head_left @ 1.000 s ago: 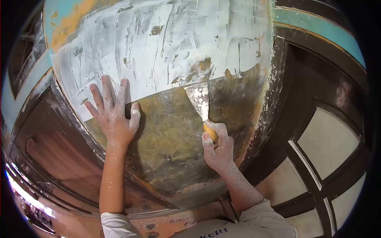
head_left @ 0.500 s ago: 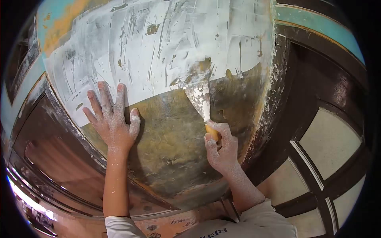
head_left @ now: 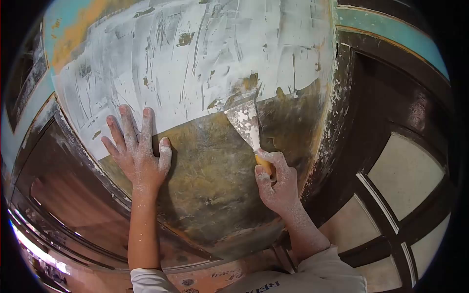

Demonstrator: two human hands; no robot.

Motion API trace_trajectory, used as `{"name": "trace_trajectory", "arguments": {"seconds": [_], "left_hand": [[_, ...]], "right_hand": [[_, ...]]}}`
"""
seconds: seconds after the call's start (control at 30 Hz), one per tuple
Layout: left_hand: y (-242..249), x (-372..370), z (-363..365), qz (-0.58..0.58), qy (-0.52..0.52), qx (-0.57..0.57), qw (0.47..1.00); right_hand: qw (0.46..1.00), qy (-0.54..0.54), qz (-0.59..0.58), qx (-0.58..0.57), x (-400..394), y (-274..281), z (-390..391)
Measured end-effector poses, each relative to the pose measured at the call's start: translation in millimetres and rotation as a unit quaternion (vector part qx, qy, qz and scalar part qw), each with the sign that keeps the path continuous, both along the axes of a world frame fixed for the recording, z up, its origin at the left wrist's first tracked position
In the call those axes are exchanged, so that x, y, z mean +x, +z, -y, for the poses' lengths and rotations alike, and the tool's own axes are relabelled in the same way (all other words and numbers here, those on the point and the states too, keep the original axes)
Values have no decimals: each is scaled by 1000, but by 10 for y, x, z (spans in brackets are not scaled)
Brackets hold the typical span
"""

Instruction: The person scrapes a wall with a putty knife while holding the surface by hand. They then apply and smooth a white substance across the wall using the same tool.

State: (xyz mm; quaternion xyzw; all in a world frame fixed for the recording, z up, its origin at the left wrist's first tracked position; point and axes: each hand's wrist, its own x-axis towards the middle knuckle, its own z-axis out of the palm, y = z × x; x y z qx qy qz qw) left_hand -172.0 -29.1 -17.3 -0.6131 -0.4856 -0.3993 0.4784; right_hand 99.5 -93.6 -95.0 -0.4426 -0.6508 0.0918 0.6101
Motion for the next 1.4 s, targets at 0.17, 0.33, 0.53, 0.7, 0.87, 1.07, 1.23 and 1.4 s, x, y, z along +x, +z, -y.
{"name": "trace_trajectory", "arguments": {"seconds": [0.17, 0.33, 0.53, 0.7, 0.87, 1.07, 1.23, 1.4], "left_hand": [[-17, -4, 2, 2, 2, -5, 1000], [-10, -3, 0, -4, 4, -4, 1000], [-15, -3, 0, -6, -3, -2, 1000], [-14, 15, 15, 0, 2, -14, 1000], [-22, 5, 3, 3, 1, -12, 1000], [-34, -3, 0, 0, -2, -13, 1000], [-28, 5, -3, 3, -4, -15, 1000], [-51, 2, -6, 4, -5, -8, 1000]], "right_hand": [[1000, 7, 6, 26, 35, 151, 3], [1000, -4, 16, 25, 56, 169, 10], [998, -12, 41, 41, 89, 194, 25], [998, 3, 29, 47, 71, 348, 46], [998, -6, 51, 47, 99, 270, 24], [998, 0, 49, 47, 85, 362, 75], [998, 12, 50, 36, 37, 411, 93], [997, -9, 75, 16, 37, 308, 98]]}}
